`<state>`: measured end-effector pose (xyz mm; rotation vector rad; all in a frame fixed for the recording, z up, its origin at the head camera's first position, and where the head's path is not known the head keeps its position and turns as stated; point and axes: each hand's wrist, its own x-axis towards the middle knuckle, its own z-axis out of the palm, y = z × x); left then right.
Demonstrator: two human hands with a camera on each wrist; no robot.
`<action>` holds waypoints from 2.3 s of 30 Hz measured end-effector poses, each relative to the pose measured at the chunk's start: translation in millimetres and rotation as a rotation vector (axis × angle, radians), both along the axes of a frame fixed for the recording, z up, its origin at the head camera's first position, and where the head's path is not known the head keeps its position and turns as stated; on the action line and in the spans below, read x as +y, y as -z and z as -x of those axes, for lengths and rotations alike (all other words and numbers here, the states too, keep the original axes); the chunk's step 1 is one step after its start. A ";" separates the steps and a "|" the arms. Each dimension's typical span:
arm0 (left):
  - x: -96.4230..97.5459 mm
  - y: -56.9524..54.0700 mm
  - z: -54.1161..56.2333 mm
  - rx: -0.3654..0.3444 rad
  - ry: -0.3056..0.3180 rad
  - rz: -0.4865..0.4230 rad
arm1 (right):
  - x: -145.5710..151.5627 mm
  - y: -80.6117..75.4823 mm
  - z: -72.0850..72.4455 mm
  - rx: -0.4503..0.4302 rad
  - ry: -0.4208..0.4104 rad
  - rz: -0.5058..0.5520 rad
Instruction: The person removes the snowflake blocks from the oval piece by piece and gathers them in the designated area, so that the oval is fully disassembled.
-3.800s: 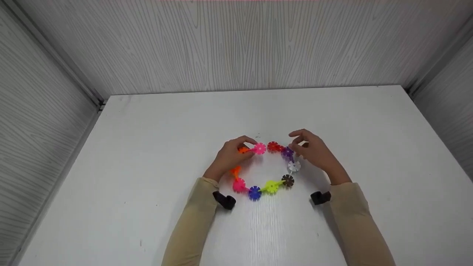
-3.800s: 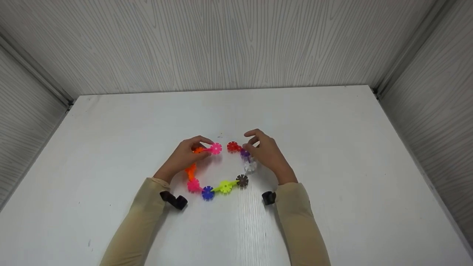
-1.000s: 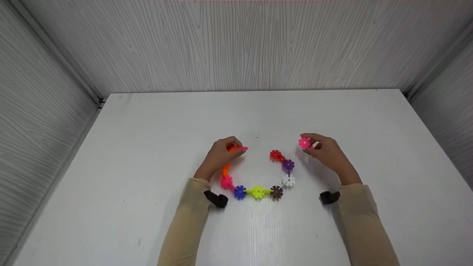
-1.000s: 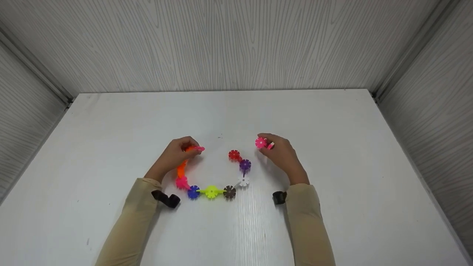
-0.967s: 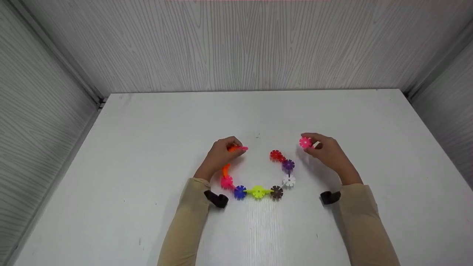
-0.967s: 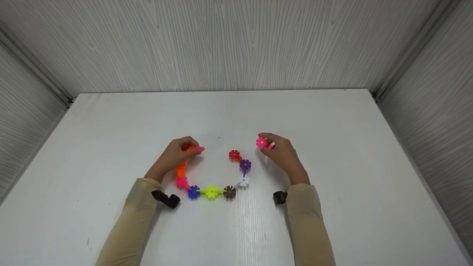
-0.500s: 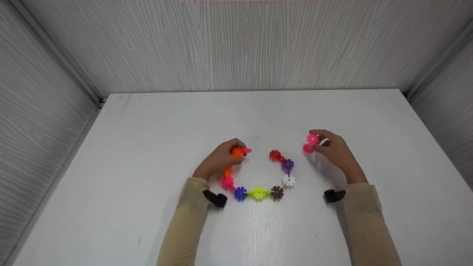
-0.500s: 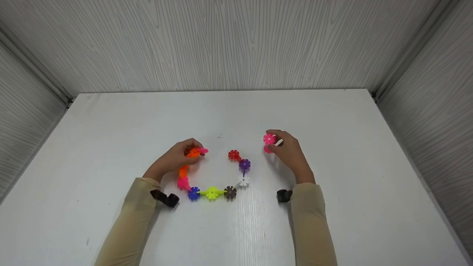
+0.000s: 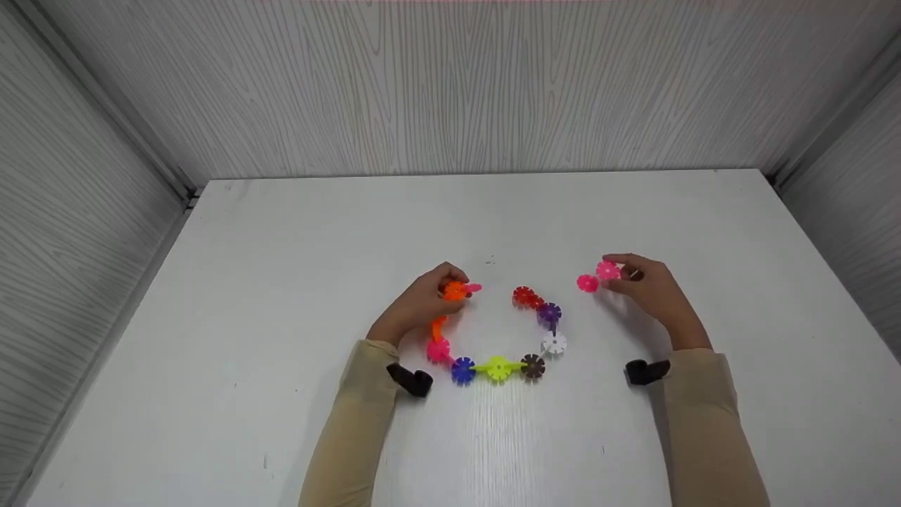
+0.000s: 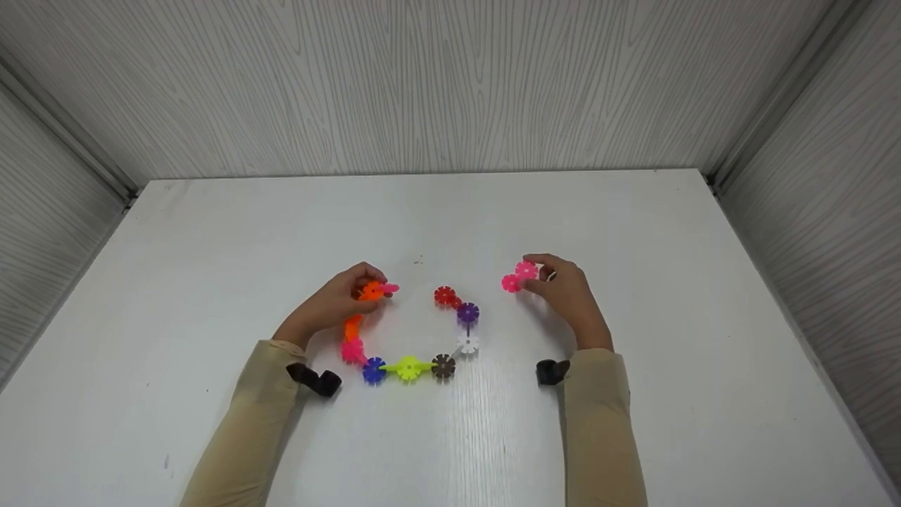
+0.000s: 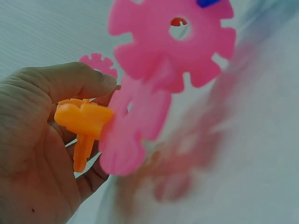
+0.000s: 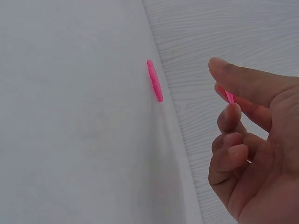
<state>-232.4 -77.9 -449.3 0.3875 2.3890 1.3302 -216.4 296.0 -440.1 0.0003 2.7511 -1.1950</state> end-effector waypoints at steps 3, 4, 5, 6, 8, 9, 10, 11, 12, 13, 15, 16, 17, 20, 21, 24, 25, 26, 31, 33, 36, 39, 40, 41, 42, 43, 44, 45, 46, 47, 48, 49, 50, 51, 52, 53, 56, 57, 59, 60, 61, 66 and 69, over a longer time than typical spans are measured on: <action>-0.2 -0.4 -0.3 0.007 0.007 0.008 | 3.1 1.8 0.0 -0.023 0.018 -0.009; -0.4 -0.1 -0.3 0.013 0.009 0.011 | 3.7 2.1 -0.2 -0.033 0.020 -0.012; -0.5 0.4 -0.2 0.018 0.011 0.011 | 4.3 2.4 -0.3 -0.042 0.017 -0.014; -0.7 0.7 -0.3 0.021 0.013 0.010 | 4.9 2.8 -0.5 -0.050 0.014 -0.016; -1.0 1.5 -0.1 0.027 0.011 0.008 | 6.0 3.3 -0.8 -0.062 0.000 -0.018; -1.1 1.8 -0.1 0.031 0.010 0.004 | 6.6 3.7 -0.9 -0.068 -0.006 -0.020; -1.2 2.1 0.1 0.035 0.008 0.000 | 6.9 3.9 -1.3 -0.073 -0.009 -0.020; -1.3 2.2 0.2 0.035 0.006 -0.005 | 7.4 4.3 -1.3 -0.077 -0.012 -0.022; -1.4 2.1 0.2 0.034 0.003 -0.008 | 7.9 4.7 -1.4 -0.084 -0.010 -0.028; -1.4 2.0 0.3 0.033 -0.001 -0.010 | 8.5 5.4 -1.3 -0.089 -0.010 -0.036; -1.4 1.6 0.3 0.029 -0.010 -0.014 | 9.7 6.6 -1.3 -0.099 -0.005 -0.050; -1.4 1.2 0.4 0.025 -0.015 -0.014 | 10.2 7.4 -1.0 -0.102 -0.005 -0.054; -1.4 1.0 0.4 0.019 -0.022 -0.012 | 10.7 8.2 -0.7 -0.103 -0.007 -0.061; -1.7 1.0 1.3 0.001 -0.036 -0.024 | 11.2 10.6 -0.3 -0.106 -0.008 -0.074; -2.0 1.0 1.5 -0.005 -0.039 -0.030 | 11.4 11.5 -0.1 -0.108 -0.009 -0.076; -2.6 2.2 2.4 -0.010 -0.040 -0.042 | 10.9 13.2 0.0 -0.125 -0.001 -0.083; -2.9 2.9 2.6 -0.008 -0.039 -0.045 | 10.9 13.9 0.0 -0.131 0.001 -0.088; -3.2 3.1 2.5 -0.005 -0.040 -0.044 | 10.7 14.4 -0.1 -0.134 -0.001 -0.096; -4.4 4.7 2.1 0.026 -0.034 -0.040 | 8.4 14.9 -0.9 -0.148 -0.005 -0.128; -5.0 5.1 1.7 0.041 -0.033 -0.035 | 7.1 14.1 -1.5 -0.156 -0.005 -0.131; -5.3 5.6 1.3 0.058 -0.035 -0.026 | 6.4 13.5 -2.4 -0.171 -0.007 -0.132; -5.0 5.2 1.2 0.067 -0.039 -0.020 | 6.5 13.6 -2.5 -0.173 -0.010 -0.128; -4.8 5.0 1.3 0.067 -0.039 -0.021 | 6.6 13.8 -2.6 -0.176 -0.009 -0.127; -4.5 4.6 1.1 0.066 -0.038 -0.021 | 6.8 13.9 -2.7 -0.177 -0.007 -0.126; -4.2 4.7 1.2 0.063 -0.038 -0.020 | 7.1 14.0 -2.6 -0.176 -0.008 -0.124; -4.0 4.3 1.3 0.063 -0.036 -0.020 | 7.2 14.0 -2.5 -0.175 -0.009 -0.124; -3.9 4.0 1.2 0.061 -0.034 -0.021 | 7.4 13.8 -2.5 -0.173 -0.012 -0.124; -3.9 4.1 1.1 0.058 -0.032 -0.024 | 7.8 13.8 -2.2 -0.170 -0.017 -0.125; -3.6 4.1 1.1 0.056 -0.031 -0.025 | 8.4 13.8 -1.9 -0.167 -0.022 -0.123; -3.4 4.3 1.1 0.053 -0.031 -0.026 | 8.9 13.6 -1.6 -0.162 -0.028 -0.124; -3.1 4.5 1.3 0.050 -0.029 -0.030 | 9.4 13.6 -1.1 -0.158 -0.033 -0.125; -3.0 4.7 1.4 0.048 -0.027 -0.033 | 9.7 13.7 -0.8 -0.156 -0.037 -0.125; -2.9 4.8 1.5 0.041 -0.028 -0.035 | 10.0 13.9 -0.4 -0.154 -0.040 -0.124; -2.7 5.1 1.8 0.038 -0.028 -0.037 | 10.1 13.9 -0.2 -0.153 -0.041 -0.123; -2.5 5.0 2.1 0.035 -0.029 -0.038 | 10.0 14.1 0.0 -0.156 -0.038 -0.122; -2.4 4.9 2.3 0.031 -0.029 -0.040 | 9.7 14.2 0.1 -0.159 -0.035 -0.122; -2.5 4.8 2.6 0.016 -0.029 -0.054 | 9.4 15.2 0.8 -0.165 -0.025 -0.123; -2.7 4.9 2.5 0.011 -0.030 -0.061 | 9.2 15.3 0.9 -0.164 -0.023 -0.125; -2.7 4.7 3.0 0.003 -0.032 -0.074 | 9.9 15.4 1.4 -0.164 -0.021 -0.127; -2.6 4.5 3.2 -0.001 -0.035 -0.082 | 10.7 15.5 1.7 -0.165 -0.021 -0.129; -2.8 4.9 3.3 -0.002 -0.039 -0.087 | 11.0 15.7 1.7 -0.167 -0.020 -0.126; -2.9 4.1 2.1 0.009 -0.059 -0.103 | 12.8 15.2 0.9 -0.153 -0.018 -0.090; -2.9 3.4 0.6 0.032 -0.063 -0.098 | 12.3 13.7 0.8 -0.125 -0.019 -0.059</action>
